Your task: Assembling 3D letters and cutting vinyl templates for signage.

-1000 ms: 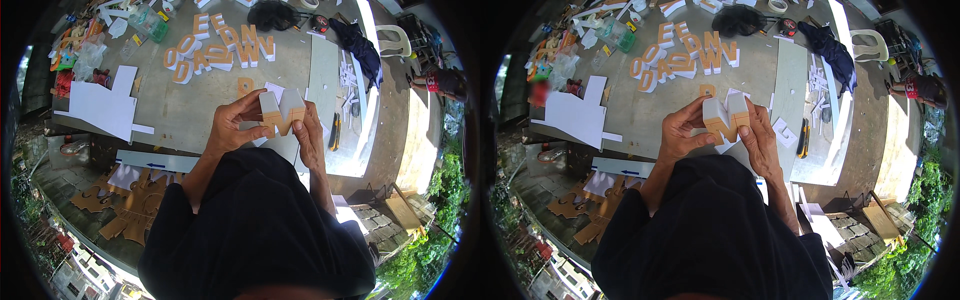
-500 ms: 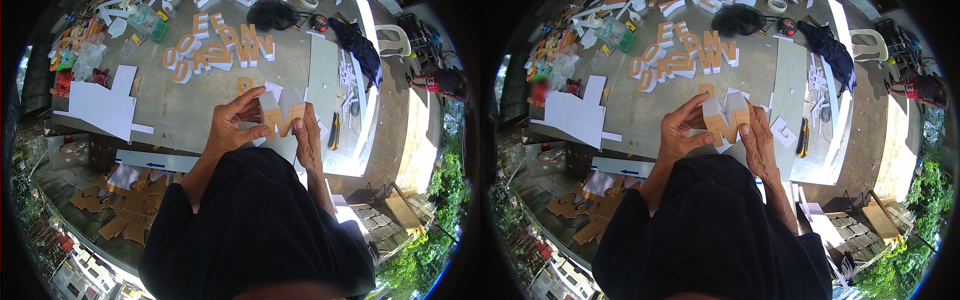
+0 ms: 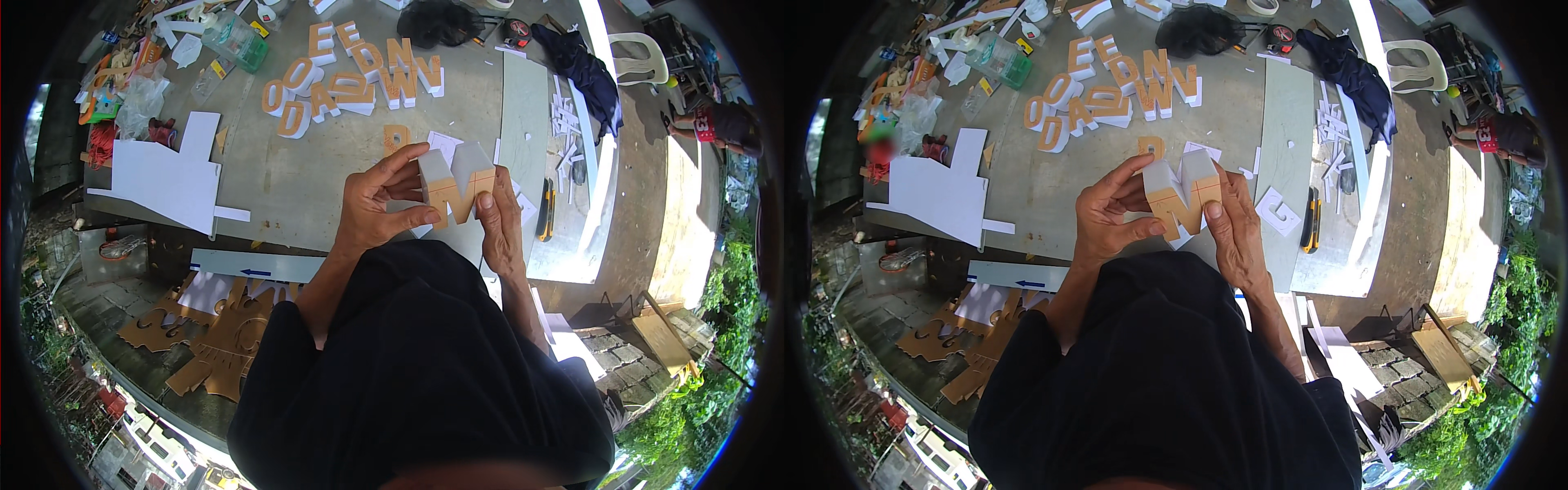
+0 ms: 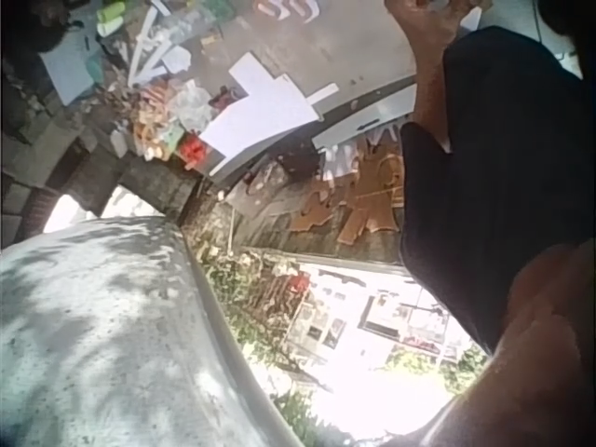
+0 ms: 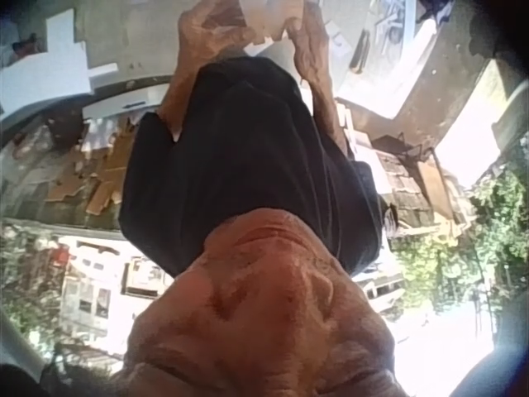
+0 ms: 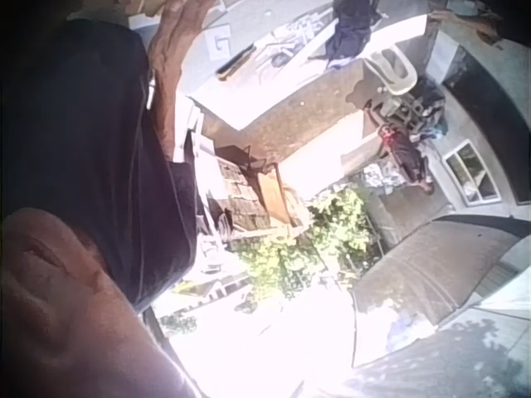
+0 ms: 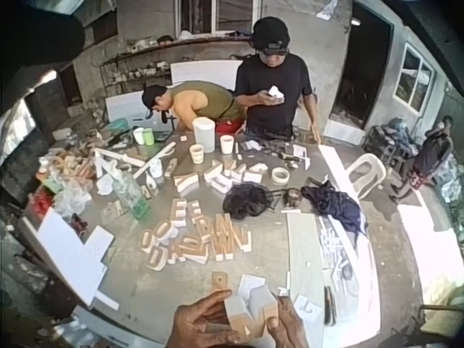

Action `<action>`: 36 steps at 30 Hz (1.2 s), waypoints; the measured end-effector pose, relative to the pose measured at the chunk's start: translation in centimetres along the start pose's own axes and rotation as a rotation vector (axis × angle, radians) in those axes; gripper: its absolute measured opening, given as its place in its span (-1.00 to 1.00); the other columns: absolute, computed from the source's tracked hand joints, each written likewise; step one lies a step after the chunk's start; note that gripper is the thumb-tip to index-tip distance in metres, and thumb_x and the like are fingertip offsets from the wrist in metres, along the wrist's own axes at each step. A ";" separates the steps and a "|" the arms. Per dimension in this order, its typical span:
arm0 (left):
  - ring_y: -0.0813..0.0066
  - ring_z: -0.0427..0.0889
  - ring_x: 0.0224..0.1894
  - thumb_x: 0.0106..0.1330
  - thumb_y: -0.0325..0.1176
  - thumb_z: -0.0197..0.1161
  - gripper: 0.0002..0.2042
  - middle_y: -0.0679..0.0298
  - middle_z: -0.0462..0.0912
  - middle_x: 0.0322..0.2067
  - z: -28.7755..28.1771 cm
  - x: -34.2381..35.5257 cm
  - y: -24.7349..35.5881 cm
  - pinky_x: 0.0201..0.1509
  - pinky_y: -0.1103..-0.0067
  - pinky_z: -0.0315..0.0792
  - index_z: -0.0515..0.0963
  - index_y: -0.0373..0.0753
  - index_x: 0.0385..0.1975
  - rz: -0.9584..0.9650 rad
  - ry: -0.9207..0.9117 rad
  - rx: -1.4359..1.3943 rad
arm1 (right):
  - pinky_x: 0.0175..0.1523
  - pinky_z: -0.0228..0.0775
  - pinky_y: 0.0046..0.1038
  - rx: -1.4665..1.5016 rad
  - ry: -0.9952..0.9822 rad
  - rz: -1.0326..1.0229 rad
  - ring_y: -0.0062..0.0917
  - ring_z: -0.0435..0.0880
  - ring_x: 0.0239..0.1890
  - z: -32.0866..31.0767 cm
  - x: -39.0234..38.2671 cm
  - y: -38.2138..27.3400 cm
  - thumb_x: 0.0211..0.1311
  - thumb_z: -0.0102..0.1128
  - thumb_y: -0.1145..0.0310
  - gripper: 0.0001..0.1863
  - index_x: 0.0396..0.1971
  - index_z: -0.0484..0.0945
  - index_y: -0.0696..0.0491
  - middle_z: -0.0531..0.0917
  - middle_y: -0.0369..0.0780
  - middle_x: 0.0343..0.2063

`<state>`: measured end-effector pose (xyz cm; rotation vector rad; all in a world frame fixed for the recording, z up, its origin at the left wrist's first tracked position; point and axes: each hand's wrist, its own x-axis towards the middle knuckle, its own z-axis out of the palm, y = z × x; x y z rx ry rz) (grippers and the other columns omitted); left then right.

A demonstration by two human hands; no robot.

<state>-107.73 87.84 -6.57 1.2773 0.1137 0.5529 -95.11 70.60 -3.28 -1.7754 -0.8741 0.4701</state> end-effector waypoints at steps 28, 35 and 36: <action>0.21 0.62 0.26 0.07 -0.49 0.63 -0.22 0.00 0.63 0.19 0.0 0.2 -0.3 0.45 0.25 0.41 0.41 -0.42 0.34 0.059 -0.062 -0.117 | 0.21 0.46 -0.16 -0.101 0.017 -0.239 -0.07 0.57 0.15 -0.7 -0.5 0.6 0.49 0.14 0.09 -0.37 0.39 0.37 0.17 0.49 0.08 0.14; 0.26 0.61 0.26 0.03 -0.57 0.61 -0.29 0.02 0.64 0.19 -0.3 0.0 -0.6 0.47 0.29 0.37 0.50 -0.43 0.27 -0.002 -0.034 -0.153 | 0.19 0.48 -0.17 -0.130 0.018 -0.300 -0.07 0.57 0.14 -0.7 -0.5 0.7 0.39 0.25 0.24 -0.37 0.38 0.38 0.17 0.49 0.07 0.15; 0.27 0.61 0.25 0.03 -0.56 0.62 -0.29 0.03 0.64 0.19 -0.3 0.0 -0.7 0.46 0.30 0.38 0.50 -0.44 0.27 -0.002 -0.027 -0.160 | 0.18 0.48 -0.18 -0.140 0.019 -0.304 -0.07 0.56 0.14 -0.7 -0.5 0.8 0.37 0.28 0.26 -0.37 0.38 0.38 0.17 0.49 0.07 0.15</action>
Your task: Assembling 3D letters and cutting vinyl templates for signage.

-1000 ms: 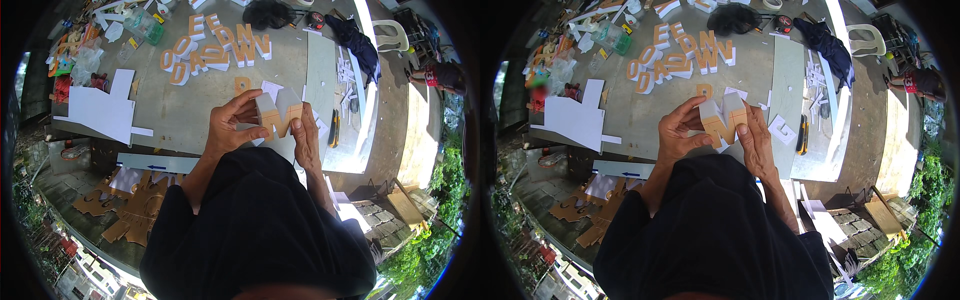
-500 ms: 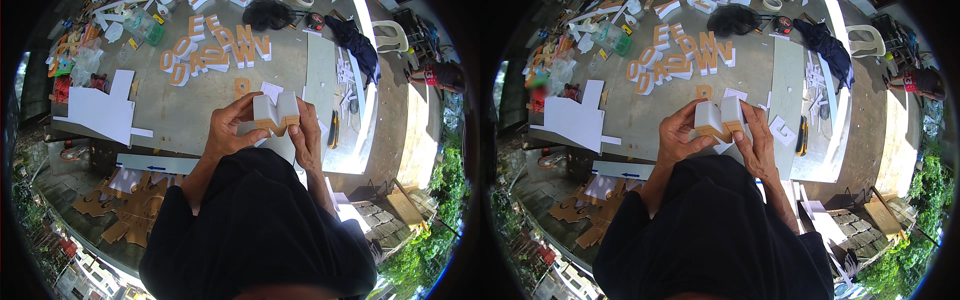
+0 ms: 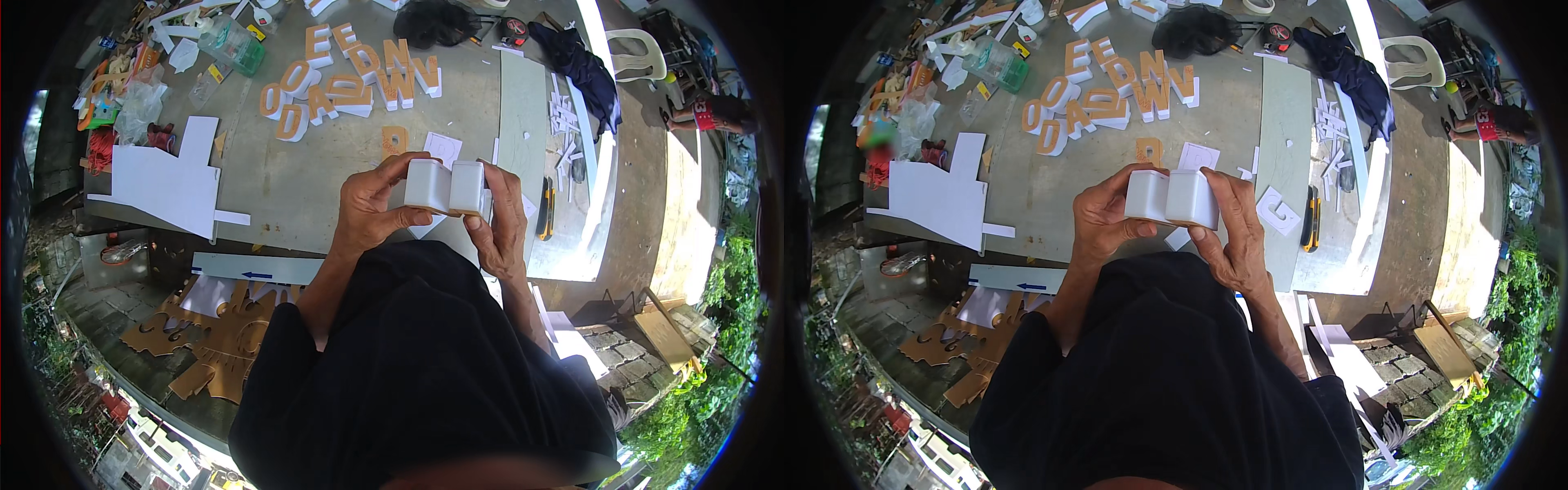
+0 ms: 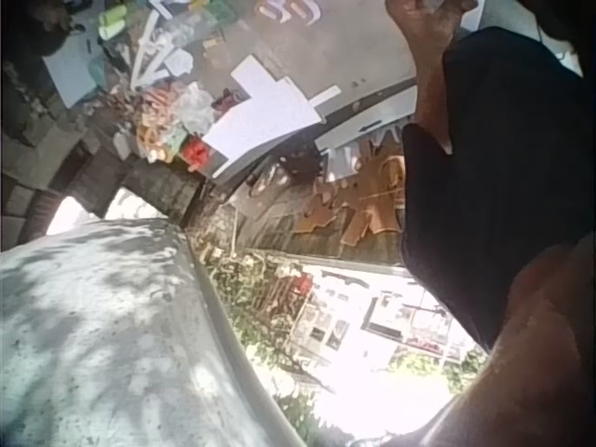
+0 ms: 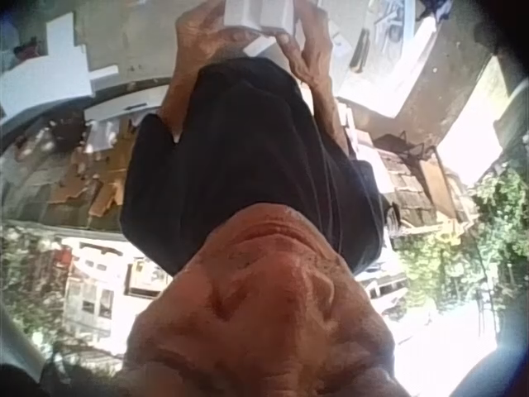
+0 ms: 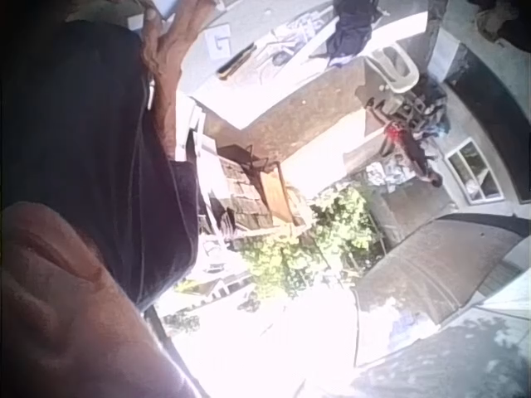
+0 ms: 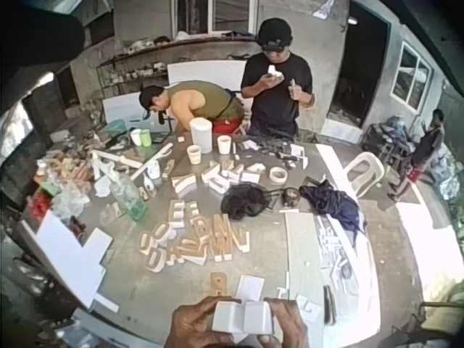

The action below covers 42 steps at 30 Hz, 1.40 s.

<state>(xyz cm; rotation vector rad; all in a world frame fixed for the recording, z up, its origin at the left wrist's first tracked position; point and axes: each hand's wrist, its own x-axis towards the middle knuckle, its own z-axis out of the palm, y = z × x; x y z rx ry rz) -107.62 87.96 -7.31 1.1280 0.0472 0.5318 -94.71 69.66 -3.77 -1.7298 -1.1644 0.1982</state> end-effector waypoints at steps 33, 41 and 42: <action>0.54 0.69 -0.23 0.48 -0.34 0.31 -0.64 0.20 0.76 -0.17 0.0 0.2 -1.3 -0.11 0.58 0.62 0.61 -0.34 0.19 -0.141 0.174 0.026 | -0.11 0.27 -0.44 0.466 0.042 0.581 -0.59 0.38 -0.25 1.6 -0.9 0.6 0.60 -0.09 -0.11 -0.41 0.00 0.61 0.17 0.50 -0.30 -0.37; 0.51 0.72 -0.27 0.46 -0.37 0.32 -0.72 0.18 0.78 -0.22 -0.4 0.2 -2.0 -0.19 0.54 0.67 0.70 -0.35 0.07 -0.162 0.250 0.030 | -0.23 0.12 -0.46 0.393 -0.009 0.745 -0.63 0.24 -0.36 1.9 -0.8 -0.2 0.60 -0.16 -0.22 -0.34 -0.17 0.55 0.18 0.39 -0.34 -0.47; 0.50 0.73 -0.27 0.45 -0.37 0.33 -0.73 0.17 0.79 -0.21 -0.5 0.2 -2.1 -0.19 0.54 0.68 0.70 -0.35 0.06 -0.172 0.243 0.009 | -0.25 0.10 -0.46 0.405 -0.001 0.737 -0.64 0.22 -0.37 2.0 -0.8 -0.2 0.60 -0.15 -0.23 -0.34 -0.20 0.54 0.16 0.36 -0.36 -0.49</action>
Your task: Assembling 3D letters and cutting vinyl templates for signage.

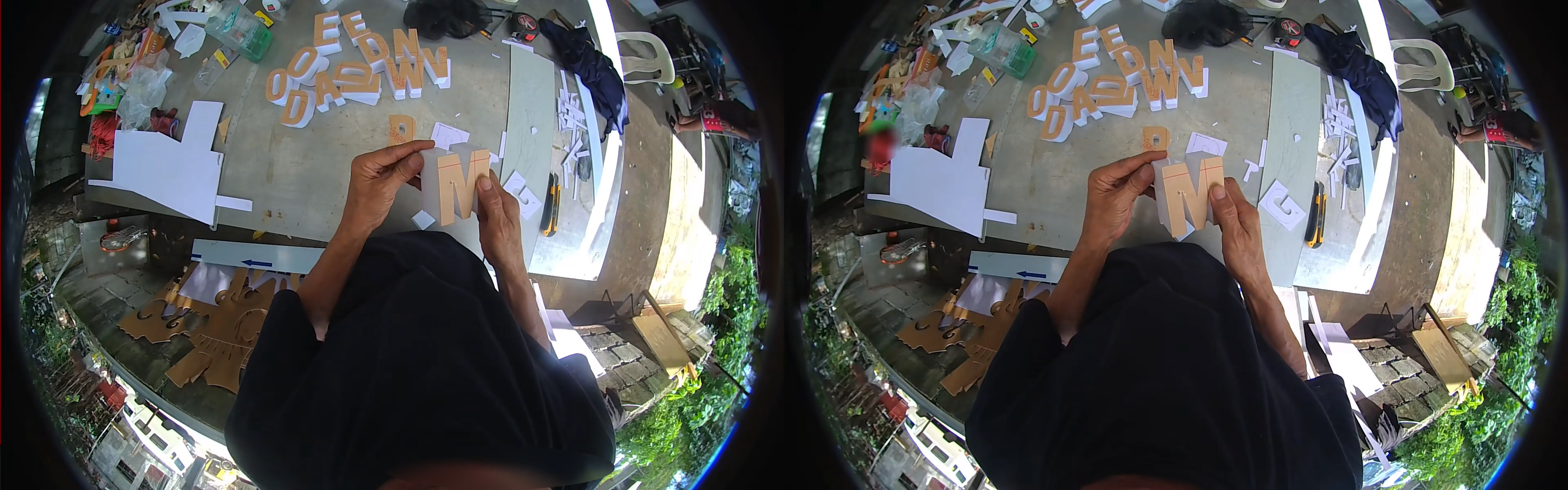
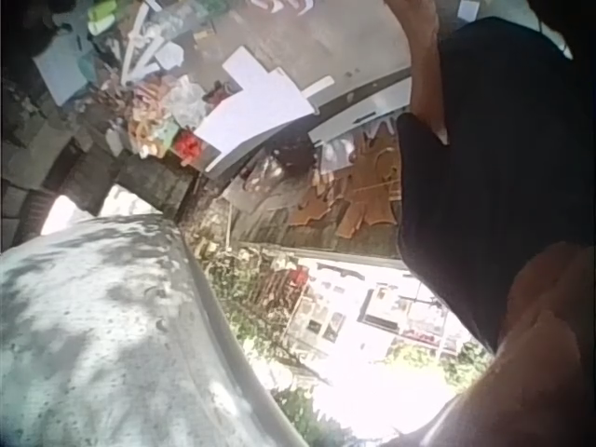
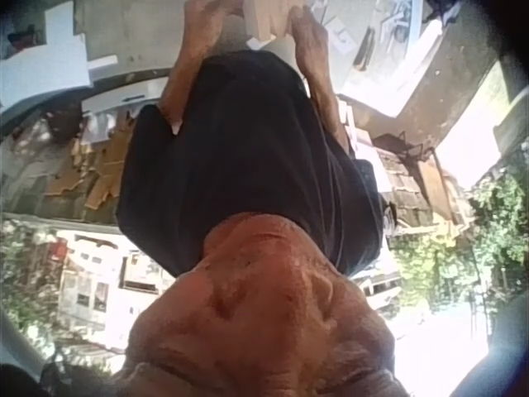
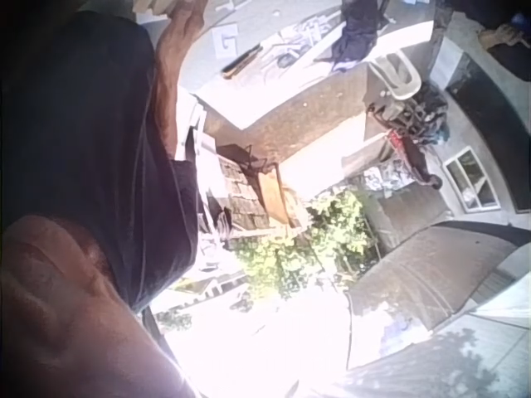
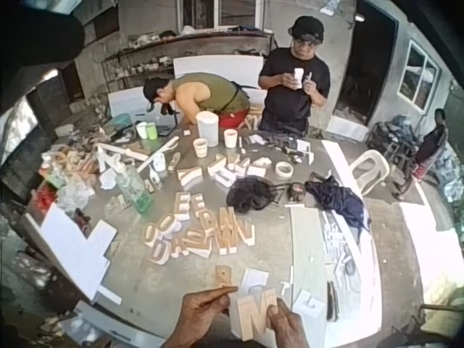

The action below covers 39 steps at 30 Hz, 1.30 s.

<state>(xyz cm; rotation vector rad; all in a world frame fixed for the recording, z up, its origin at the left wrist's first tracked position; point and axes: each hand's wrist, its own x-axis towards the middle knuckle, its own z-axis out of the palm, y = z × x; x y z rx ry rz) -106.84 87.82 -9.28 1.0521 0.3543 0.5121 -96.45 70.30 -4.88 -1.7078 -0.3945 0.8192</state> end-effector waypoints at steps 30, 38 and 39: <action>0.53 0.72 -0.05 0.35 -0.46 0.39 -0.73 0.17 0.77 -0.07 -1.2 0.3 -3.2 0.11 0.62 0.62 0.69 -0.37 0.01 -0.021 -0.011 -0.358 | -0.36 -0.04 -0.49 0.050 0.012 0.086 -0.68 0.12 -0.46 0.5 0.3 1.0 0.59 -0.11 -0.13 -0.41 -0.35 0.52 0.15 0.22 -0.40 -0.54; 0.54 0.72 -0.06 0.34 -0.50 0.39 -0.75 0.16 0.78 -0.07 -1.6 0.3 -3.6 0.10 0.64 0.62 0.70 -0.36 0.00 -0.049 -0.005 -0.370 | -0.31 -0.01 -0.46 0.042 0.021 0.063 -0.64 0.12 -0.43 0.7 0.3 0.6 0.59 -0.12 -0.13 -0.42 -0.34 0.49 0.14 0.21 -0.39 -0.54; 0.52 0.72 -0.05 0.34 -0.50 0.39 -0.75 0.15 0.78 -0.06 -1.6 0.3 -3.6 0.11 0.63 0.62 0.69 -0.37 0.00 -0.043 -0.010 -0.373 | -0.32 -0.01 -0.46 0.037 0.016 0.077 -0.64 0.12 -0.43 0.7 0.3 0.5 0.59 -0.12 -0.13 -0.43 -0.34 0.49 0.14 0.21 -0.39 -0.54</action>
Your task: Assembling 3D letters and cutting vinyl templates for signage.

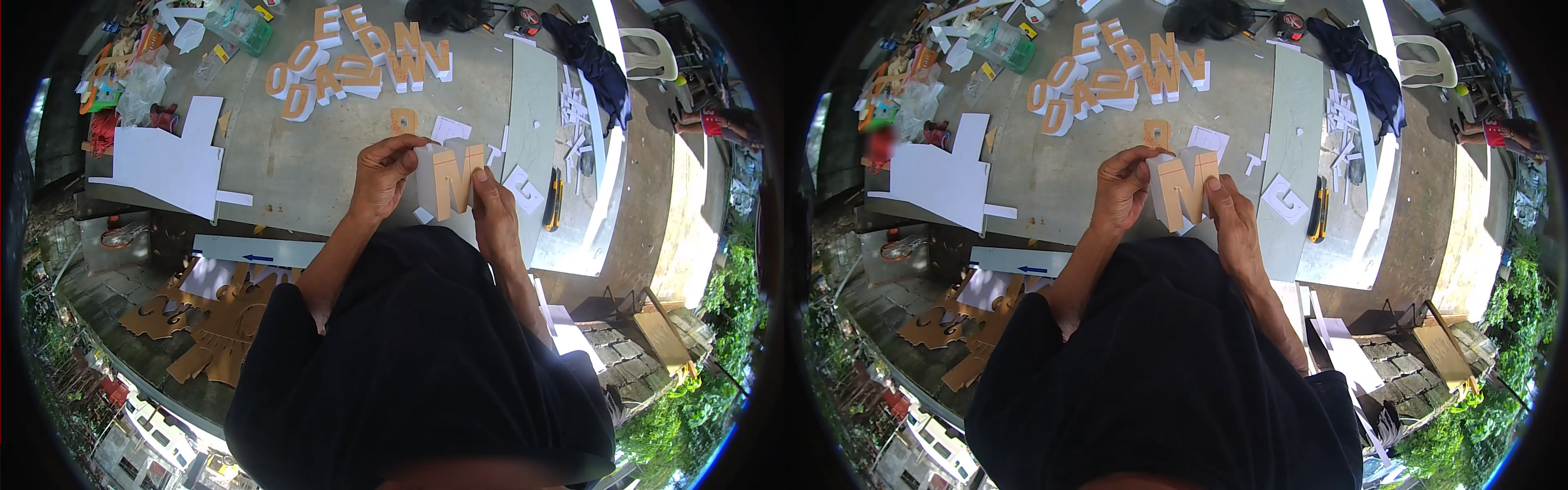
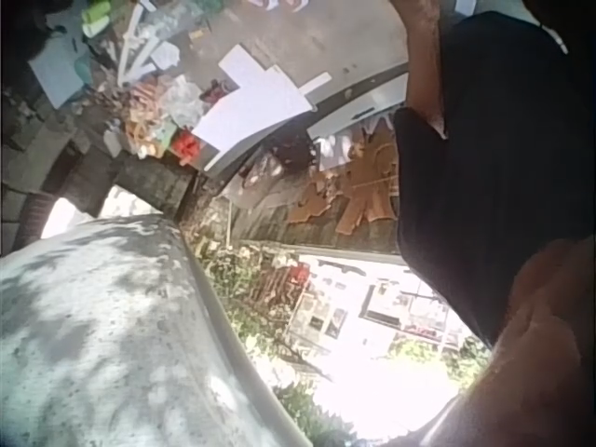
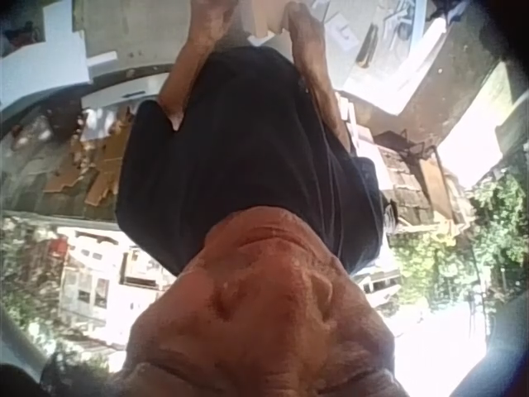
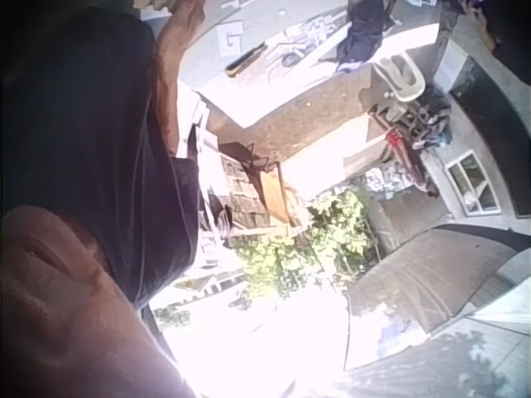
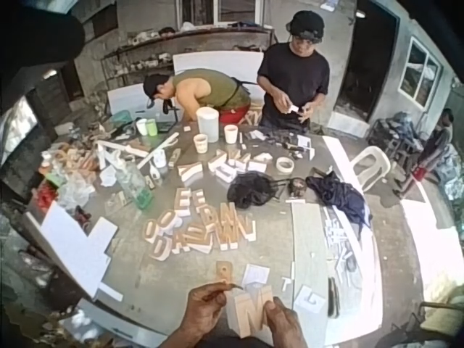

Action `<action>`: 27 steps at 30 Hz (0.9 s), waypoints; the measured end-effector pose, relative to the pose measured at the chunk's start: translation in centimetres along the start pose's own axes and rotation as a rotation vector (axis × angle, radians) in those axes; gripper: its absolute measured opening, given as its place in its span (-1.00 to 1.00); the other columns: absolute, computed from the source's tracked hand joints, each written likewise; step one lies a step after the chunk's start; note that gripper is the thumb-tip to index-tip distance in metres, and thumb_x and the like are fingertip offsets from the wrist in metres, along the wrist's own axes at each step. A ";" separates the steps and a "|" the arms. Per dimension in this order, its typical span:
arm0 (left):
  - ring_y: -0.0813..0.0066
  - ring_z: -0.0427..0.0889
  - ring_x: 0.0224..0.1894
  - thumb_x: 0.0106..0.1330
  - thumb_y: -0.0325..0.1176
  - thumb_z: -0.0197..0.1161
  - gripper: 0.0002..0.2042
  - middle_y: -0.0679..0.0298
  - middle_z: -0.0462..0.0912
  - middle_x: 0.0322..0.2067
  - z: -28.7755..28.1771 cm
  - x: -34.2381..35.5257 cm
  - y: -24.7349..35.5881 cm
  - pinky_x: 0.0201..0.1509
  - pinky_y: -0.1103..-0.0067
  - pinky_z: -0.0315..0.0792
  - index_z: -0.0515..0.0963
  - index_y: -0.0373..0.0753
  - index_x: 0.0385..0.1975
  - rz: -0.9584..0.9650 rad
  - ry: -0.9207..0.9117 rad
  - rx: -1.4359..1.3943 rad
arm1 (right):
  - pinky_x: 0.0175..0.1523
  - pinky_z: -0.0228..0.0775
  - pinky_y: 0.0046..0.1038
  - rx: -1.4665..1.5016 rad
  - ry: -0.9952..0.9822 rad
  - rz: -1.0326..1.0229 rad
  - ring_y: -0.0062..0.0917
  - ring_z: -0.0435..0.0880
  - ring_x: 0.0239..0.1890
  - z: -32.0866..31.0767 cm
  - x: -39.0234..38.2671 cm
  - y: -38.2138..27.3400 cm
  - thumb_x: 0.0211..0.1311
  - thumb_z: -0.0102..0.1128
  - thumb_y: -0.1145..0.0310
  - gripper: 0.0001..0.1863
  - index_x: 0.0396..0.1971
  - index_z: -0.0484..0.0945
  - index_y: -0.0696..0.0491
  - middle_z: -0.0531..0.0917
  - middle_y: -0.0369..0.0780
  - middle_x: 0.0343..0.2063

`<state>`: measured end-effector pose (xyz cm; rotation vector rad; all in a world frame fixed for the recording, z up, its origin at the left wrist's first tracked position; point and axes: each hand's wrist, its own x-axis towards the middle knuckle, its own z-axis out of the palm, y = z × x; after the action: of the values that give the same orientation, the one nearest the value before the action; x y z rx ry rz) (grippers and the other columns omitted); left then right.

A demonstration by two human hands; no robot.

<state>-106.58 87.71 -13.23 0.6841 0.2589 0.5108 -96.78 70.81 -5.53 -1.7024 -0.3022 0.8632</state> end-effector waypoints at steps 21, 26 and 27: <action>0.34 0.67 0.17 0.39 -0.26 0.43 -0.39 0.00 0.67 0.10 3.4 -0.5 2.4 0.28 0.48 0.53 0.40 -0.44 0.34 -0.117 0.011 0.224 | 0.03 0.30 -0.41 -0.077 0.022 -0.239 -0.54 0.43 -0.13 -0.7 0.7 -0.6 0.61 -0.08 -0.10 -0.40 0.20 0.54 0.15 0.52 -0.22 -0.17; 0.32 0.65 0.19 0.38 -0.21 0.46 -0.26 -0.02 0.58 0.22 5.6 -1.3 1.8 0.31 0.42 0.51 0.27 -0.49 0.41 -0.047 -0.042 0.416 | 0.03 0.32 -0.36 -0.207 0.099 -0.292 -0.51 0.43 -0.12 -0.5 1.0 -1.1 0.60 -0.12 -0.18 -0.36 0.13 0.57 0.13 0.52 -0.19 -0.17; 0.34 0.64 0.18 0.38 -0.22 0.45 -0.28 -0.01 0.59 0.19 5.7 -1.3 1.8 0.29 0.43 0.53 0.29 -0.49 0.39 -0.053 -0.056 0.452 | 0.06 0.37 -0.34 -0.234 0.097 -0.312 -0.43 0.48 -0.07 -0.4 1.0 -1.1 0.62 -0.13 -0.13 -0.37 0.23 0.52 0.15 0.51 -0.15 -0.13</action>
<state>-106.11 85.16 -7.68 1.1260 0.3434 0.3830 -95.55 71.44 -4.84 -1.8436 -0.6038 0.5293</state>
